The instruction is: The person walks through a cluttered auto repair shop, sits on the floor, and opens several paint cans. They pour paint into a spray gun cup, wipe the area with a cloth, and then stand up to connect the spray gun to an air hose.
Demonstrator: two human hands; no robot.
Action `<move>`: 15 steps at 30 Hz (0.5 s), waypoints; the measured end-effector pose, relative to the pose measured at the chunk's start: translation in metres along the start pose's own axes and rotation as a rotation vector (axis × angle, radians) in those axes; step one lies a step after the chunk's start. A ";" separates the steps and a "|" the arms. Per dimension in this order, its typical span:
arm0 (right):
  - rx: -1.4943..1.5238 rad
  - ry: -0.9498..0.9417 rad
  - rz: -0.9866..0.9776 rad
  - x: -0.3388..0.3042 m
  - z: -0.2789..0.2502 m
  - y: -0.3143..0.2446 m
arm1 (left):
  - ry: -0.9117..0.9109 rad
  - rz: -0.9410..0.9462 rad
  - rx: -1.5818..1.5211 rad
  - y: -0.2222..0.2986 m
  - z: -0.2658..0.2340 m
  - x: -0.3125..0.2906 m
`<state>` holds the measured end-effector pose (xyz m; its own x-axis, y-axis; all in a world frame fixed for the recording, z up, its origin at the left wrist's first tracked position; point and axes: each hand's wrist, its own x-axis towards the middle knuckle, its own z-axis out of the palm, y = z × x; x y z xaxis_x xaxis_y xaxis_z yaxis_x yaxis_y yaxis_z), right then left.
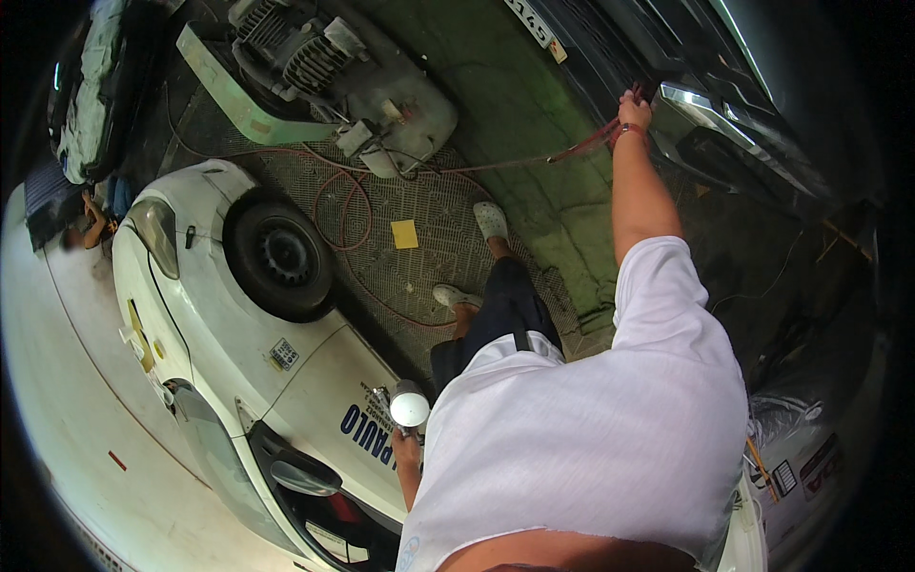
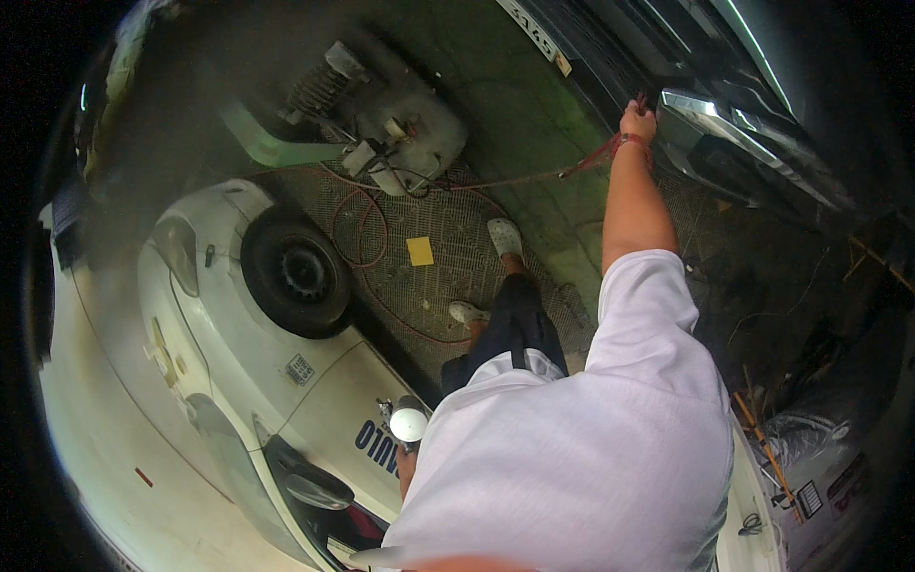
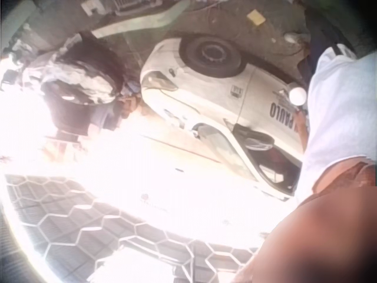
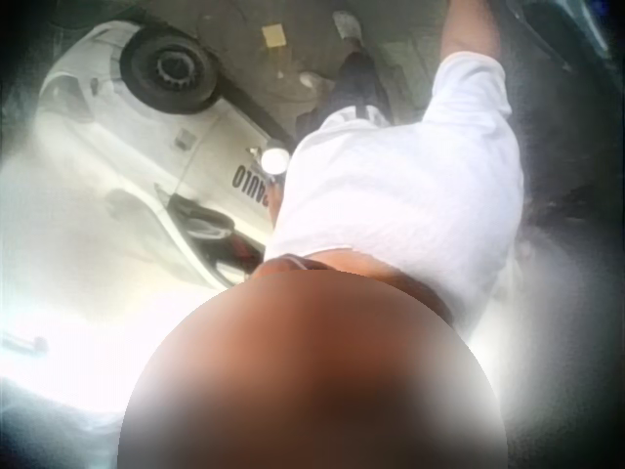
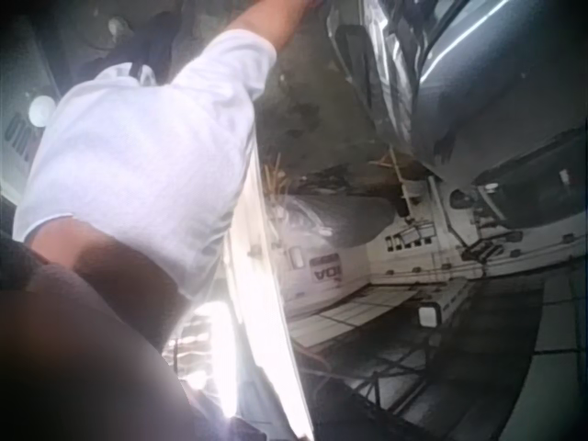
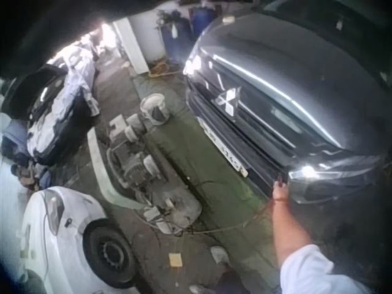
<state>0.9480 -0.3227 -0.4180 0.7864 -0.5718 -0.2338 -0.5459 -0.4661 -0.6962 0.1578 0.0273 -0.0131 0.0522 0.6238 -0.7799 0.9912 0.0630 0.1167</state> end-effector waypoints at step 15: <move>0.715 -0.257 0.261 -0.064 -0.040 -0.037 | 0.038 0.066 -0.014 -0.009 0.006 -0.004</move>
<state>0.9064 -0.2960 -0.3505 0.7482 -0.3889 -0.5376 -0.4727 0.2561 -0.8432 0.1491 0.0192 -0.0147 0.1124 0.6559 -0.7465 0.9839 0.0315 0.1759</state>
